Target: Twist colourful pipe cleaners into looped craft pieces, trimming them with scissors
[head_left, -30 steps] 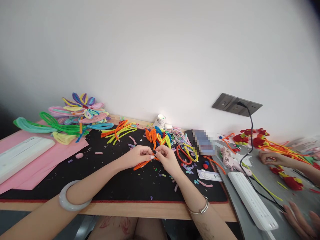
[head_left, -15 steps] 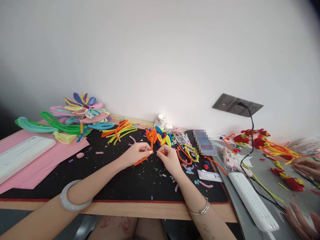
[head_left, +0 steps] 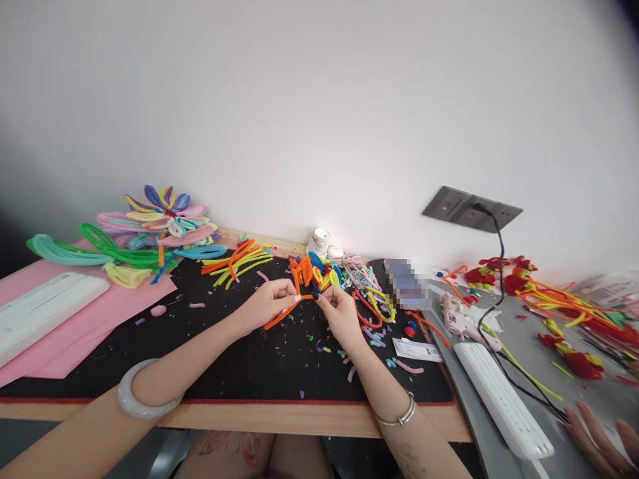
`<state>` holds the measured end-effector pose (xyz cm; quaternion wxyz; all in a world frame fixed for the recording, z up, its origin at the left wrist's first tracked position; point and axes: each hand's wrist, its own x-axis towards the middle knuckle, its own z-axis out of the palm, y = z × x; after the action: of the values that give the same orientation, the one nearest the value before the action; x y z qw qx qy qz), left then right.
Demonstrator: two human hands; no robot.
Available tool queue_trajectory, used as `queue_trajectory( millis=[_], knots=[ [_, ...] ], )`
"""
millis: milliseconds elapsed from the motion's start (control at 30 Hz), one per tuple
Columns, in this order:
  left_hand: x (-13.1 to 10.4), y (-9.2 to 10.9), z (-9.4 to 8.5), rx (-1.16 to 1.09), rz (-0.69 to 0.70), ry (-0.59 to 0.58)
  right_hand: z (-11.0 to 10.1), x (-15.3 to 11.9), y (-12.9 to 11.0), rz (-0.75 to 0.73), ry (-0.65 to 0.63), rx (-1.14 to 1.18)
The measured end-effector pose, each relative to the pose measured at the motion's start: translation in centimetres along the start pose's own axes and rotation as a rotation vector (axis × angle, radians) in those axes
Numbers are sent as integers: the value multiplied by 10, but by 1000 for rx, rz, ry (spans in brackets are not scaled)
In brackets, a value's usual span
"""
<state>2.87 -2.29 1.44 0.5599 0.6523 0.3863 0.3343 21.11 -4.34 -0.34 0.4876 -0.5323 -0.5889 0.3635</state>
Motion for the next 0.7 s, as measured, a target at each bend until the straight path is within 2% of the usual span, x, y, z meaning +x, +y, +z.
queue_trajectory(
  millis=[233, 500, 700],
  knots=[
    [0, -3, 2, -110, -60, -2, 0, -2, -3, 16, 22, 116],
    [1, -4, -1, -410, -127, -29, 0, -3, -4, 16, 26, 154],
    [-1, -1, -2, -390, -162, -34, -2, -4, -7, -7, 36, 145]
  ],
)
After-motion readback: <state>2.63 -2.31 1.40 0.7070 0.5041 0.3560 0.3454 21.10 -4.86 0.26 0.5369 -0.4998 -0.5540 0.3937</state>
